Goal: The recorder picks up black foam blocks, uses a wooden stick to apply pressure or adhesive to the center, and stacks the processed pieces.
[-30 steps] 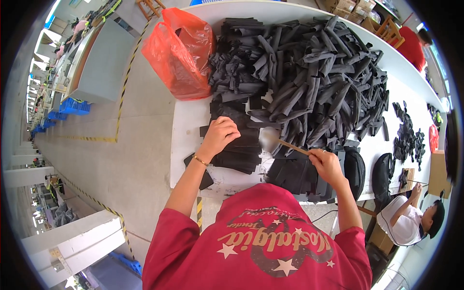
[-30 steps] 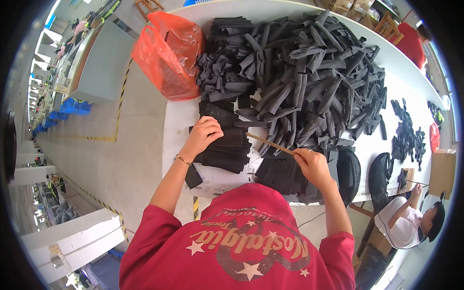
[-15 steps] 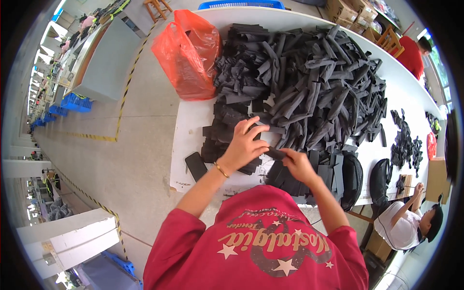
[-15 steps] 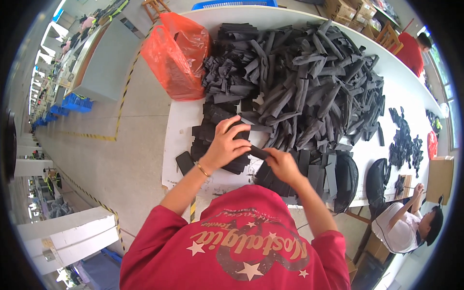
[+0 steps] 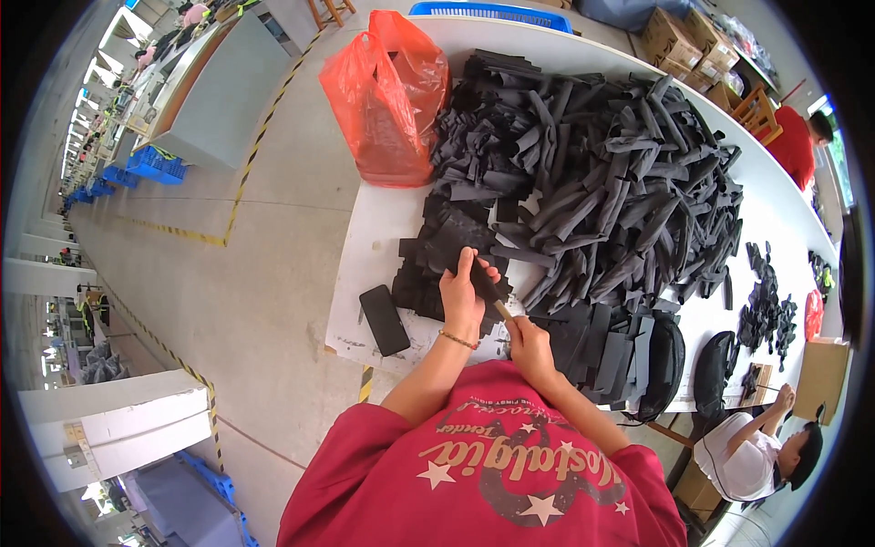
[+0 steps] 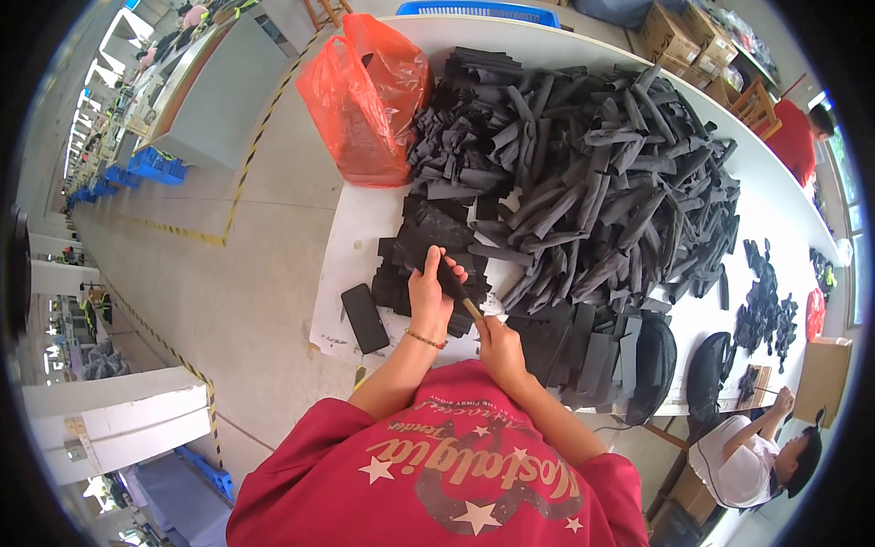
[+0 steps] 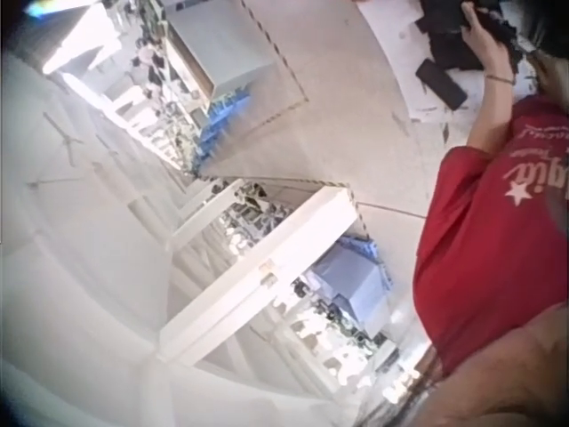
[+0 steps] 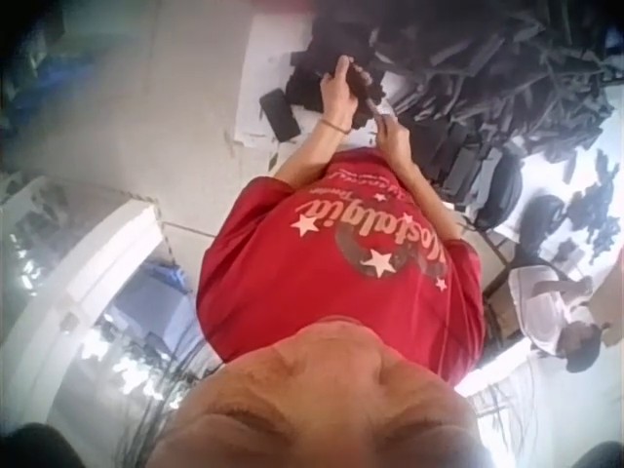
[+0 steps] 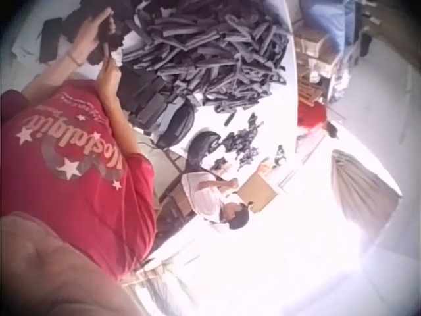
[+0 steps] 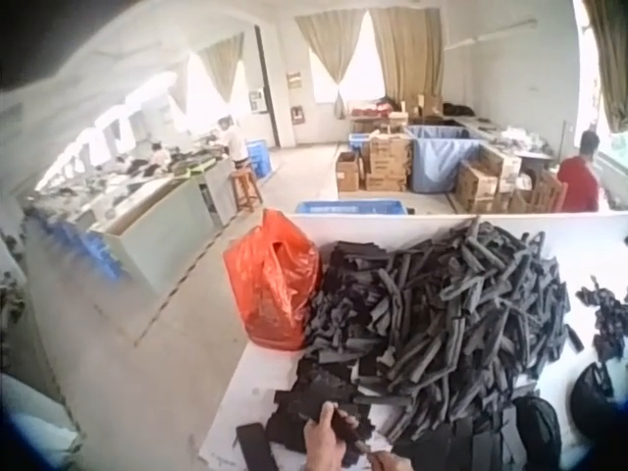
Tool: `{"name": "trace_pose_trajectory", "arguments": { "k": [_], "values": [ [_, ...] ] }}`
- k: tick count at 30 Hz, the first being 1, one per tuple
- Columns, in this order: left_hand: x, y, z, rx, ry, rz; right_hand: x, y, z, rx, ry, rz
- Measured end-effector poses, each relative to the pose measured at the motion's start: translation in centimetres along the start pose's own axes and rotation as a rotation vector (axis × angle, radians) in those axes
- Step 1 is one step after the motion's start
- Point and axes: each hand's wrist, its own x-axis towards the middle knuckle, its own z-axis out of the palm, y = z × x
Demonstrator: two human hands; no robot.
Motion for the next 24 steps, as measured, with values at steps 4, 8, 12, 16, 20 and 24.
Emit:
{"name": "trace_pose_trajectory", "arguments": {
  "k": [4, 8, 12, 16, 20, 24],
  "values": [
    [0.4, -0.1, 0.7, 0.038, -0.002, 0.017, -0.6, 0.3, -0.8, 0.013, -0.047, 0.008],
    [-2.0, -2.5, 2.1, -0.015, -0.063, -0.08, 1.7, -0.7, 0.4, 0.043, 0.065, -0.043],
    [-1.5, -1.9, 2.1, -0.019, -0.088, -0.018, 2.3, -0.7, 1.6, 0.101, 0.152, -0.063],
    [-0.5, -0.4, 1.9, 0.043, -0.028, -0.02, -0.4, 0.1, 0.7, 0.052, 0.053, -0.061],
    [1.2, 0.8, 0.8, 0.19, 0.012, 0.098, -2.2, -0.8, -1.8, 0.124, -0.169, 0.083],
    [1.3, 0.5, 0.2, 0.142, 0.052, 0.065, -4.2, -1.2, -4.9, 0.096, -0.267, 0.032]
  ]
}}
